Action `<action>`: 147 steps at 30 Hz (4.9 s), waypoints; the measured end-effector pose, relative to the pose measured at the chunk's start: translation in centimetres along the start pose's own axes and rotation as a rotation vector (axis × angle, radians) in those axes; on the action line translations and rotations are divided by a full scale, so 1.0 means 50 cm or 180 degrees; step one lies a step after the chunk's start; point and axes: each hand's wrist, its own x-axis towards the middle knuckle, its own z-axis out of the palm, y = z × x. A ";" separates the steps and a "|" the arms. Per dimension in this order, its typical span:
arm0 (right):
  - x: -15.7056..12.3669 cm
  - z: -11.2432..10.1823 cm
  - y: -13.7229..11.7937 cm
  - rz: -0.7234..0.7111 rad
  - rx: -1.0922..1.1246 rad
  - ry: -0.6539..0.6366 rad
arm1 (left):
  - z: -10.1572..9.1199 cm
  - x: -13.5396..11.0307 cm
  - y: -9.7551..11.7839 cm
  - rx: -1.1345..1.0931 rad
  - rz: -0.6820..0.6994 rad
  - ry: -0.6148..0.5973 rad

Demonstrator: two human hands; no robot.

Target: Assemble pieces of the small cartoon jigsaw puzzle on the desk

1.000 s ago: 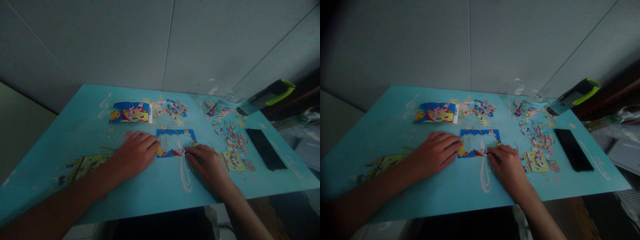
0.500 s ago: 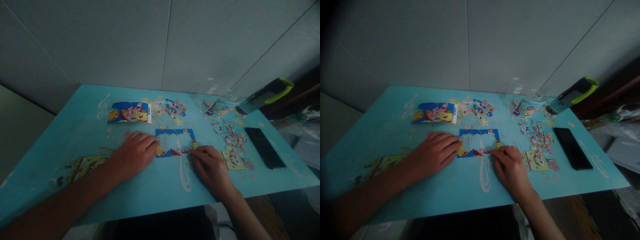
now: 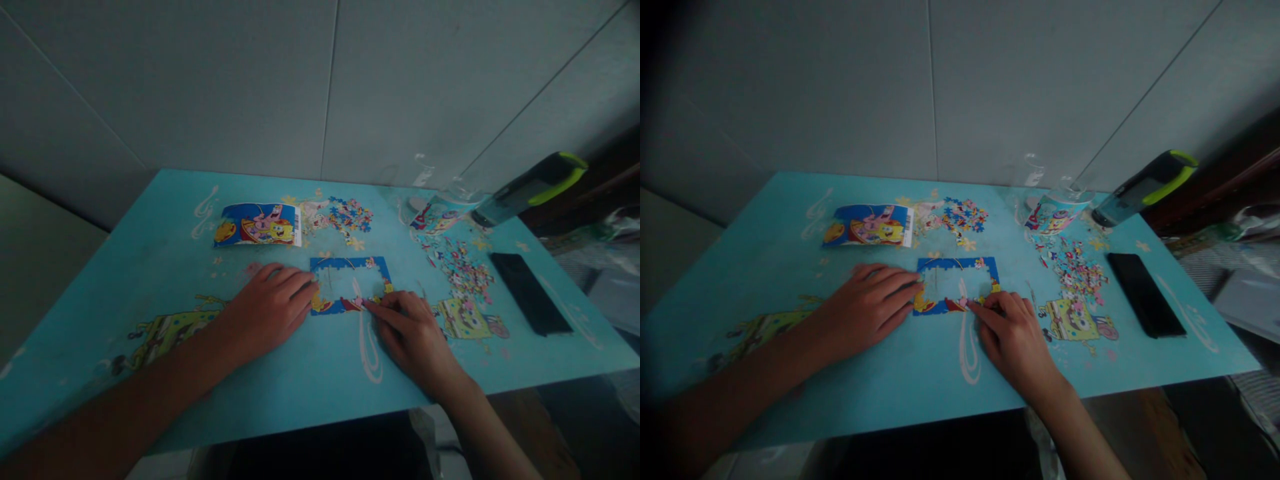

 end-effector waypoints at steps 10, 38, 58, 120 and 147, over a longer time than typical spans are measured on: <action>-0.012 -0.003 -0.002 0.0016 -0.0018 0.0133 | 0.001 0.000 0.001 0.0028 -0.0014 0.0001; -0.009 -0.003 -0.013 0.0013 -0.0074 0.0064 | 0.002 0.001 0.001 -0.0004 0.0013 0.0068; -0.013 0.010 0.007 0.0477 -0.0311 0.0661 | 0.007 0.000 0.001 -0.0071 -0.0019 0.0016; 0.079 0.038 0.069 -0.0199 -0.0393 0.0339 | 0.064 0.005 -0.021 -0.0576 -0.0225 -0.0107; 0.045 0.034 0.123 0.0176 -0.0076 0.0776 | 0.060 -0.001 -0.015 -0.0475 -0.0421 0.0323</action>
